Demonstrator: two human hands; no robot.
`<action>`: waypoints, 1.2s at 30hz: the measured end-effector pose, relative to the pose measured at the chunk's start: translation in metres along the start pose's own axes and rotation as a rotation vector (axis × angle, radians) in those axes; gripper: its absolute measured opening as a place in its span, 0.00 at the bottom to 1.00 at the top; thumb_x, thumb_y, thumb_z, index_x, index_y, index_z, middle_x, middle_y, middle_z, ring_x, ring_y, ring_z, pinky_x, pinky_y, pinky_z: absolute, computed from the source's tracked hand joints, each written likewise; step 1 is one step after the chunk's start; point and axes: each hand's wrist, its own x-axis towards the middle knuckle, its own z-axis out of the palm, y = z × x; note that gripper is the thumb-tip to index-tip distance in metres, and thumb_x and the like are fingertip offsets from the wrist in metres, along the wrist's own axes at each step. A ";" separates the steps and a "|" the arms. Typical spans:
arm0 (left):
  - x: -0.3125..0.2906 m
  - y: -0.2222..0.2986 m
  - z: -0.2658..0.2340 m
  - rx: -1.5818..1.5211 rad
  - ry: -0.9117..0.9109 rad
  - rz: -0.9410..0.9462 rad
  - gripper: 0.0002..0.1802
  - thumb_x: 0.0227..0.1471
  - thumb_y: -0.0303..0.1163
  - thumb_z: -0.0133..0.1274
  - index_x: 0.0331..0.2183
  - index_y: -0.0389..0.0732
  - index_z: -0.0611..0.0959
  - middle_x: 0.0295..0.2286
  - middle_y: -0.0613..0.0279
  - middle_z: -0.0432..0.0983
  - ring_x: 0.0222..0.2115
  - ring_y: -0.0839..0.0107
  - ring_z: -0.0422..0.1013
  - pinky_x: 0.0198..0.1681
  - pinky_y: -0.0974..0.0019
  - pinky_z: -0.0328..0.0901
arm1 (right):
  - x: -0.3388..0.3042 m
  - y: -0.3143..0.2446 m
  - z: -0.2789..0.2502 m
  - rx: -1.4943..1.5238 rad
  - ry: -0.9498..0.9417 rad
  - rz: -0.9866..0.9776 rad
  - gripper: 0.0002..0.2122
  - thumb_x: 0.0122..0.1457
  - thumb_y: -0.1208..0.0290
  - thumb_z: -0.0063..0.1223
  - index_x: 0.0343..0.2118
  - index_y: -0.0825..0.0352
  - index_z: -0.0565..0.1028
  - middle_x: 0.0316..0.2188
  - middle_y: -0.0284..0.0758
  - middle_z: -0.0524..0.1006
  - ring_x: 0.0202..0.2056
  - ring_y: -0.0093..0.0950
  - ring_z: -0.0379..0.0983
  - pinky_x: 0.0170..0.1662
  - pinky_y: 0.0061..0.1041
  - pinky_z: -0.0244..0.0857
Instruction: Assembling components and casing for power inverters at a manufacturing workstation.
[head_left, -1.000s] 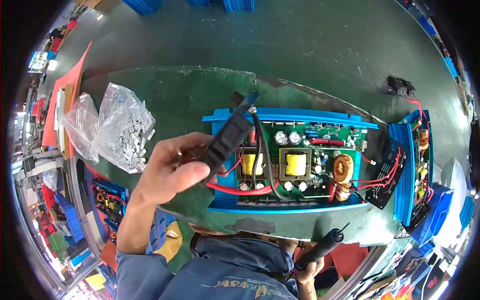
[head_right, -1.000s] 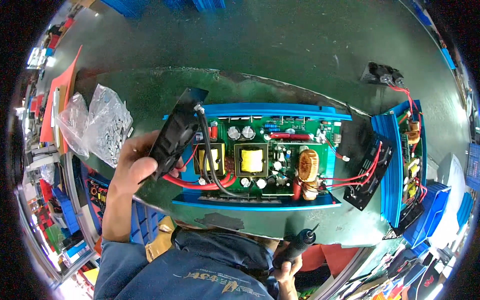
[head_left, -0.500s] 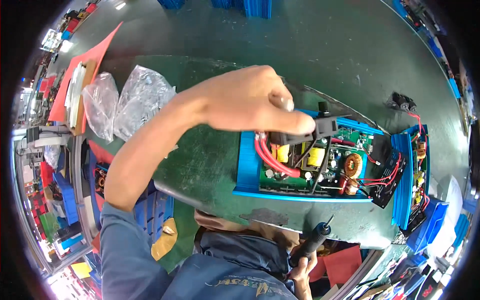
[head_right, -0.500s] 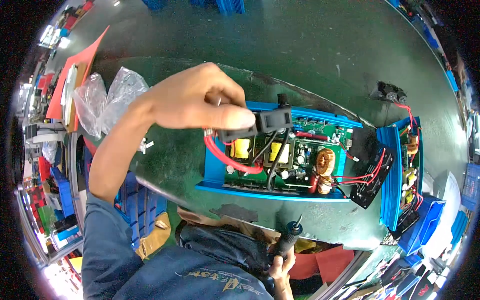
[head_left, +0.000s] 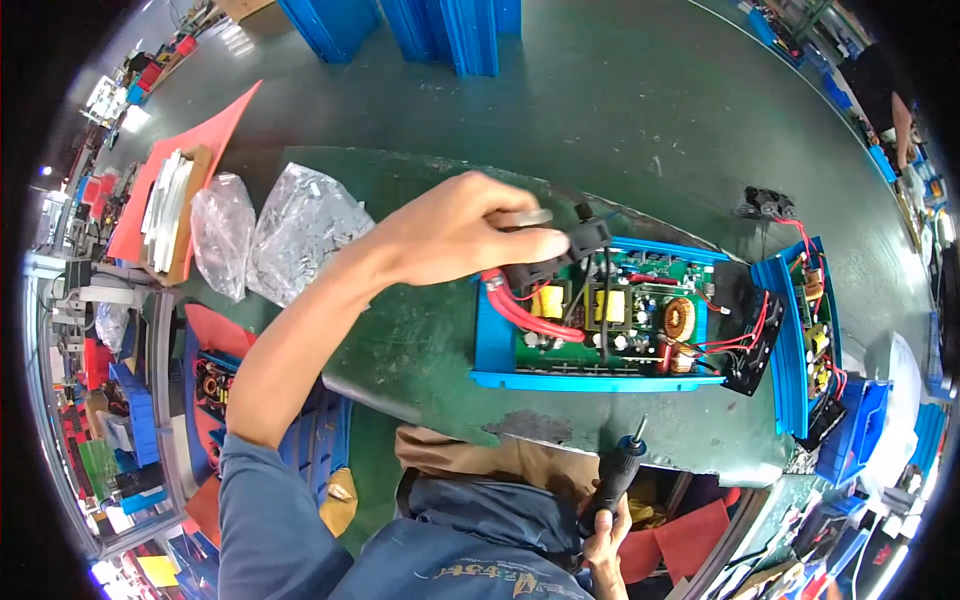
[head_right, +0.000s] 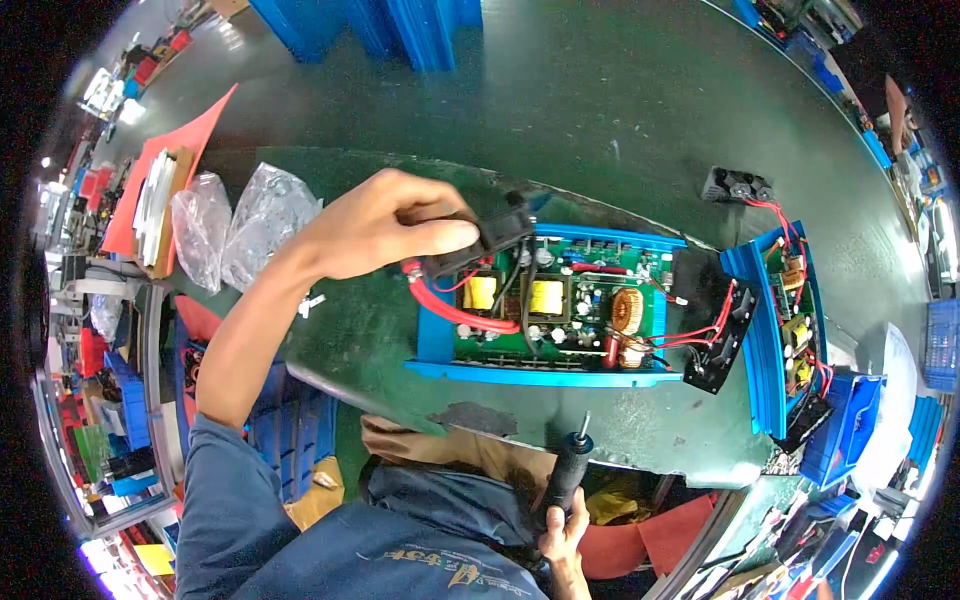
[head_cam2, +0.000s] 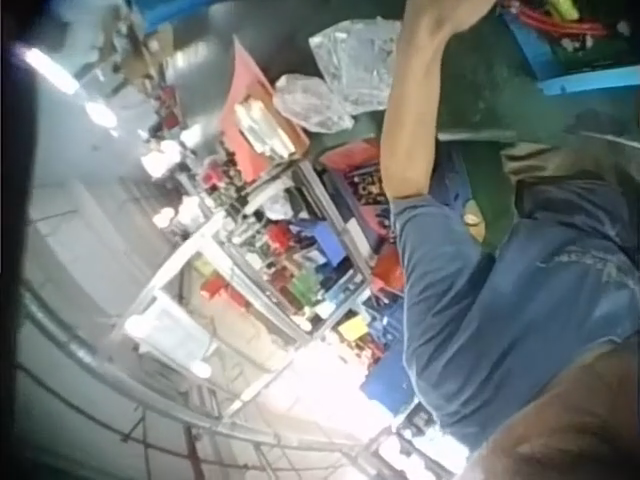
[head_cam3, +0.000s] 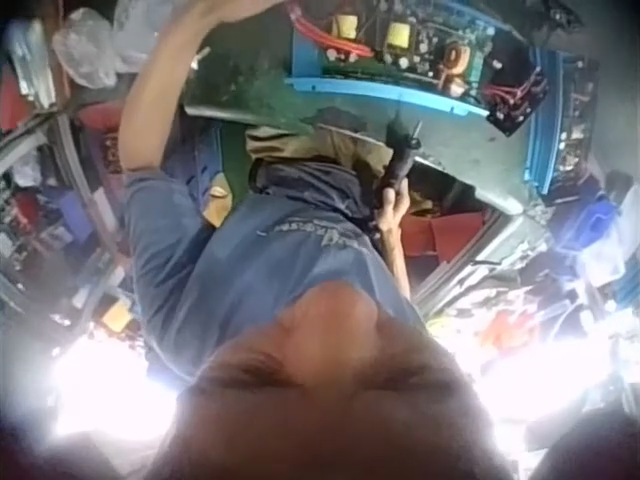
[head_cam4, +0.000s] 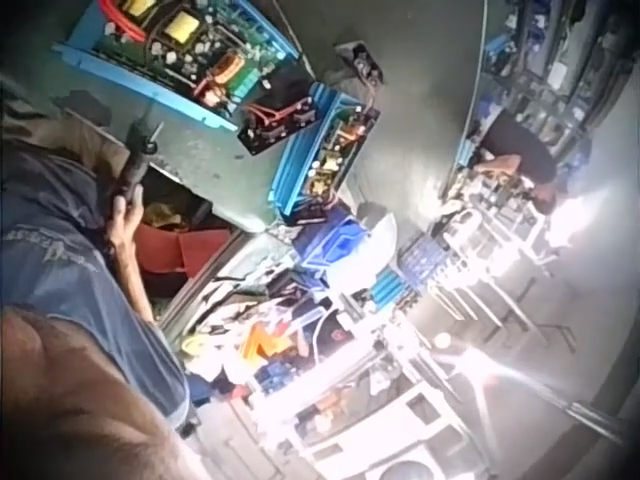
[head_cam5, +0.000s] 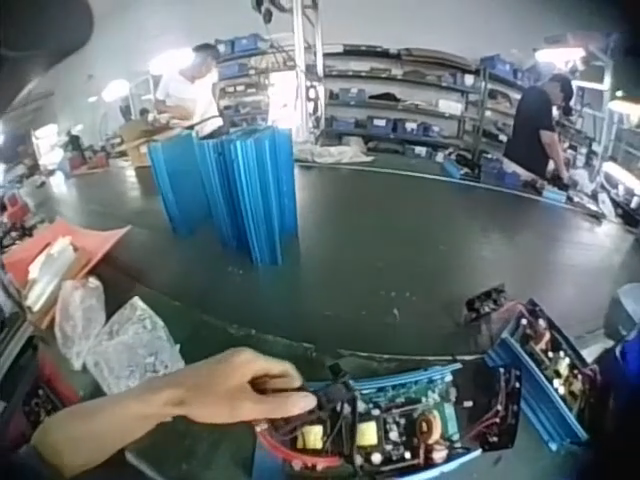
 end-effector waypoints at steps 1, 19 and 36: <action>0.001 0.008 -0.002 0.033 -0.029 0.045 0.23 0.58 0.47 0.59 0.38 0.33 0.85 0.22 0.67 0.75 0.24 0.81 0.65 0.26 0.68 0.60 | 0.001 -0.001 0.004 0.038 0.009 -0.011 0.37 0.62 0.39 0.48 0.52 0.77 0.69 0.24 0.33 0.74 0.25 0.21 0.69 0.31 0.21 0.61; -0.104 -0.050 0.033 0.240 0.711 -0.170 0.12 0.58 0.38 0.61 0.38 0.38 0.86 0.31 0.62 0.83 0.28 0.81 0.74 0.26 0.72 0.62 | 0.009 0.005 0.007 0.003 -0.062 -0.110 0.31 0.65 0.44 0.47 0.51 0.75 0.71 0.23 0.32 0.72 0.23 0.20 0.65 0.29 0.20 0.57; -0.135 -0.142 -0.013 0.603 0.809 -0.238 0.13 0.56 0.35 0.61 0.40 0.37 0.85 0.32 0.51 0.83 0.31 0.60 0.79 0.37 0.60 0.70 | 0.003 -0.031 0.017 -0.072 -0.124 0.077 0.25 0.62 0.49 0.51 0.46 0.70 0.73 0.28 0.31 0.76 0.29 0.21 0.68 0.34 0.22 0.63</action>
